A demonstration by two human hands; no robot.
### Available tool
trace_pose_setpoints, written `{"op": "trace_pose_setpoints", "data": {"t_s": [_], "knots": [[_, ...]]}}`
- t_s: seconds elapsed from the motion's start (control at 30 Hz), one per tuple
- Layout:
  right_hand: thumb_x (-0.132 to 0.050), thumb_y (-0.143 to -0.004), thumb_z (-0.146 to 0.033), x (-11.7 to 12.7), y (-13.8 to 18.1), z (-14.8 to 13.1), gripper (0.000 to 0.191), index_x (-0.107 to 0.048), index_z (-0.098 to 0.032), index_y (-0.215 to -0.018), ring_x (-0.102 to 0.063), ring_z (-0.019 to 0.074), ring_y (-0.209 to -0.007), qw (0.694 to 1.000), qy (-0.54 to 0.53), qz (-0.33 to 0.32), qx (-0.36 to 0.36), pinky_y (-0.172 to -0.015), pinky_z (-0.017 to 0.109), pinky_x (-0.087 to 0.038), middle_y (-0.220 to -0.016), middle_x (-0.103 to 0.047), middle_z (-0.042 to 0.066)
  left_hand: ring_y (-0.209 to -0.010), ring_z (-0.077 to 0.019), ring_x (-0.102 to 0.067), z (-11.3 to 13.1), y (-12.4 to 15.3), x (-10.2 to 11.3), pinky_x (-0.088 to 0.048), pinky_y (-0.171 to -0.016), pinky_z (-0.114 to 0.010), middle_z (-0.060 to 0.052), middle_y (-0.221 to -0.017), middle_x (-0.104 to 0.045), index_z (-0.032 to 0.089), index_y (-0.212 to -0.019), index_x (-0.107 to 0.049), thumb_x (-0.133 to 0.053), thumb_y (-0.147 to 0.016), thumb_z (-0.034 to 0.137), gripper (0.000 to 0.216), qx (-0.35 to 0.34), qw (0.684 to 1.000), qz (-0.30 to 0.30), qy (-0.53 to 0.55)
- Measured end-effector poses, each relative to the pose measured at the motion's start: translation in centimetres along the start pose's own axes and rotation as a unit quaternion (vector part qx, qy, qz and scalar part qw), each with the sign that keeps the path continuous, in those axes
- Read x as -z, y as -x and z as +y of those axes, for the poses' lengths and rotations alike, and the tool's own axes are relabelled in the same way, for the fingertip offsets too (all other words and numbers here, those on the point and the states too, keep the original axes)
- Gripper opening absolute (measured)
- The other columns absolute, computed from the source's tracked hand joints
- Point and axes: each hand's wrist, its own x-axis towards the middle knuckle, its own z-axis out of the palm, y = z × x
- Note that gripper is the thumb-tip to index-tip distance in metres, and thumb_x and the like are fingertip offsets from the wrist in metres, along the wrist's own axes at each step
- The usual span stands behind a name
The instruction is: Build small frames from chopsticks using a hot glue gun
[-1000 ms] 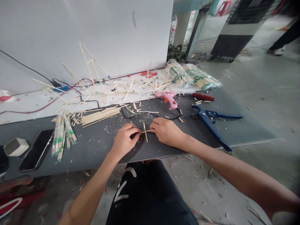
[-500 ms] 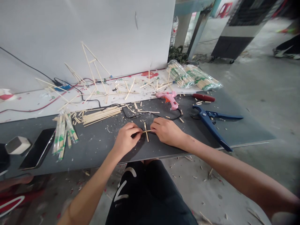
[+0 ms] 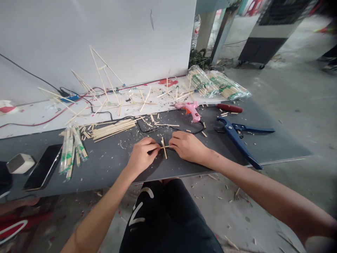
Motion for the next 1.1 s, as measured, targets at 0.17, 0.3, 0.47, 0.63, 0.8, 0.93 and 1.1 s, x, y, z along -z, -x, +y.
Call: {"op": "trace_pose_setpoints", "data": {"t_s": [0.17, 0.3, 0.47, 0.63, 0.8, 0.93, 1.1], "knots": [[-0.051, -0.1, -0.019, -0.1, -0.1, 0.1, 0.023, -0.07, -0.014, -0.088, -0.053, 0.0182, -0.08, 1.0, 0.0, 0.006, 0.006, -0.071, 0.031, -0.036, -0.086, -0.059, 0.007, -0.081, -0.0182, -0.066, 0.0, 0.0, 0.0, -0.051, -0.074, -0.031, -0.006, -0.089, -0.072, 0.021, -0.087, -0.077, -0.061, -0.091, 0.013, 0.018, -0.008, 1.0, -0.001, -0.002], [-0.052, -0.099, -0.018, -0.2, -0.1, 0.1, 0.023, -0.07, -0.013, -0.087, -0.054, 0.0184, -0.079, 1.0, -0.016, 0.014, 0.002, -0.072, 0.031, -0.039, -0.086, -0.06, 0.008, -0.082, -0.0182, -0.066, 0.2, 0.0, 0.1, -0.051, -0.075, -0.031, -0.006, -0.09, -0.071, 0.02, -0.086, -0.077, -0.061, -0.091, 0.013, 0.017, 0.008, 1.0, -0.007, 0.006], [-0.056, -0.098, -0.018, -0.2, 0.4, -0.1, 0.018, -0.071, -0.013, -0.09, -0.058, 0.0205, -0.084, 0.997, -0.06, 0.045, -0.005, -0.078, 0.033, -0.045, -0.088, -0.063, 0.009, -0.086, -0.0177, -0.066, 0.5, 0.1, 0.3, -0.053, -0.078, -0.03, -0.007, -0.099, -0.068, 0.02, -0.105, -0.074, -0.063, -0.092, 0.022, 0.017, 0.07, 0.997, -0.021, 0.035], [-0.061, -0.095, -0.02, -0.2, 0.9, 0.0, 0.013, -0.072, -0.014, -0.099, -0.06, 0.0219, -0.09, 0.992, -0.097, 0.077, -0.012, -0.082, 0.035, -0.049, -0.094, -0.066, 0.01, -0.102, -0.023, -0.064, 0.4, 0.1, 0.4, -0.054, -0.088, -0.036, -0.01, -0.115, -0.062, 0.022, -0.13, -0.064, -0.068, -0.09, 0.041, 0.045, 0.052, 0.997, -0.052, 0.024], [-0.061, -0.094, -0.018, -0.6, 0.8, 0.2, 0.015, -0.075, -0.015, -0.093, -0.061, 0.0201, -0.086, 0.99, -0.111, 0.086, -0.003, -0.08, 0.033, -0.049, -0.091, -0.066, 0.009, -0.099, -0.0246, -0.062, 0.3, 0.0, 0.1, -0.053, -0.088, -0.04, -0.009, -0.108, -0.06, 0.022, -0.122, -0.069, -0.071, -0.086, 0.05, 0.045, 0.046, 0.996, -0.076, -0.001], [-0.059, -0.094, -0.014, -0.9, 0.6, 0.3, 0.018, -0.076, -0.015, -0.09, -0.06, 0.0188, -0.083, 0.99, -0.106, 0.091, 0.001, -0.077, 0.032, -0.048, -0.089, -0.065, 0.008, -0.099, -0.0239, -0.062, 0.3, 0.0, 0.0, -0.053, -0.089, -0.04, -0.009, -0.108, -0.06, 0.021, -0.12, -0.07, -0.072, -0.086, 0.048, 0.044, 0.048, 0.996, -0.076, 0.004], [-0.06, -0.092, -0.012, -1.1, 0.6, 0.4, 0.018, -0.077, -0.016, -0.09, -0.059, 0.017, -0.077, 0.989, -0.106, 0.099, 0.002, -0.072, 0.029, -0.046, -0.083, -0.063, 0.006, -0.097, -0.0235, -0.062, 0.2, 0.0, -0.1, -0.054, -0.087, -0.04, -0.009, -0.107, -0.06, 0.022, -0.118, -0.072, -0.072, -0.086, 0.048, 0.042, 0.044, 0.996, -0.073, 0.005]]}}
